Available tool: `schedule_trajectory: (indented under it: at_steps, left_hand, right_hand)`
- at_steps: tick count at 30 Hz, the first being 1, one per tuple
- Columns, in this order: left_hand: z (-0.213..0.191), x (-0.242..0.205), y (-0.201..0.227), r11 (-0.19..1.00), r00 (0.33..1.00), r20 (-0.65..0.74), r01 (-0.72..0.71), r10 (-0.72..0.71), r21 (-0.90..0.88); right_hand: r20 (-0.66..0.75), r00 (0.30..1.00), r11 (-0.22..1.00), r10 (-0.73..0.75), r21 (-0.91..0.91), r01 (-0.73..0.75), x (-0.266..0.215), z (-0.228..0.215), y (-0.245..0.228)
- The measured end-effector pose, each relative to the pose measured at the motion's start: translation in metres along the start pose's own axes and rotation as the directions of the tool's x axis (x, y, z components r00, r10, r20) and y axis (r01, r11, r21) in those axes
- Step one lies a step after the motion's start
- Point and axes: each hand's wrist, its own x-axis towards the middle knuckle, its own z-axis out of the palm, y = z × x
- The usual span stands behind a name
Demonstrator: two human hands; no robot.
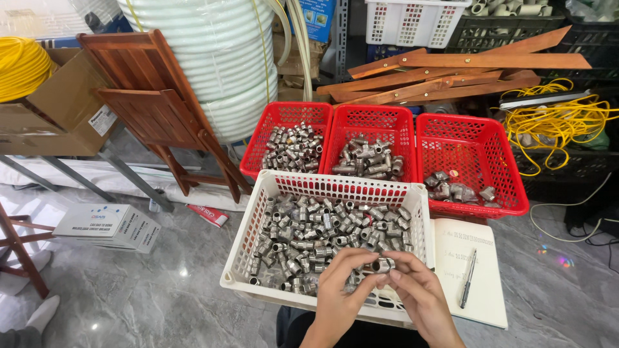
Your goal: The person picks up metal pipe fittings from a white crate, handles them by hand, and writes in a notebook on a desk.
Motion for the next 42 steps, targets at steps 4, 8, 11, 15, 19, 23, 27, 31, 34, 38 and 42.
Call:
schedule_trajectory:
  at_steps: [4,8,11,15,19,23,27,31,34,38,42]
  left_hand:
    - [-0.004,-0.002,-0.001,1.000,1.000,0.013,-0.008,0.008,-0.019]
    - [-0.010,-0.002,-0.008,0.979,0.988,0.073,0.145,-0.136,-0.140]
    - [-0.015,-0.002,-0.013,0.901,0.939,0.150,0.341,-0.311,-0.267]
    - [-0.015,-0.001,-0.019,0.772,0.874,0.215,0.485,-0.435,-0.411]
    - [-0.011,-0.004,-0.029,0.684,0.830,0.225,0.551,-0.510,-0.478]
    - [-0.007,-0.007,-0.037,0.616,0.745,0.257,0.658,-0.615,-0.433]
    - [0.001,-0.018,-0.053,0.494,0.750,0.345,0.641,-0.564,-0.587]
    - [0.006,-0.021,-0.058,0.482,0.747,0.348,0.643,-0.567,-0.595]
    - [0.006,-0.022,-0.056,0.559,0.752,0.314,0.648,-0.580,-0.518]
    - [0.005,-0.013,-0.029,0.664,0.817,0.228,0.567,-0.530,-0.487]
    - [0.008,-0.010,-0.015,0.846,0.921,0.097,0.384,-0.376,-0.370]
  right_hand:
    - [0.008,0.998,0.995,0.061,0.077,-0.061,0.000,-0.004,0.012]
    - [0.115,0.991,0.981,0.073,0.173,-0.092,-0.001,-0.007,0.019]
    - [0.169,0.977,0.968,0.128,0.191,-0.160,-0.004,-0.006,0.019]
    - [0.200,0.957,0.951,0.209,0.186,-0.247,-0.007,-0.003,0.014]
    - [0.185,0.952,0.940,0.244,0.198,-0.279,-0.008,-0.005,0.012]
    - [0.090,0.963,0.947,0.255,0.180,-0.268,-0.010,-0.005,0.011]
    - [0.097,0.976,0.969,0.194,0.139,-0.207,-0.013,0.001,0.002]
    - [0.079,0.985,0.977,0.156,0.137,-0.166,-0.015,0.000,-0.001]
    - [-0.002,0.986,0.981,0.165,0.103,-0.164,-0.016,0.002,-0.004]
    - [0.029,0.997,0.987,0.076,0.141,-0.080,-0.013,-0.004,0.001]
    - [0.020,0.998,0.988,0.060,0.139,-0.062,-0.010,-0.010,0.006]
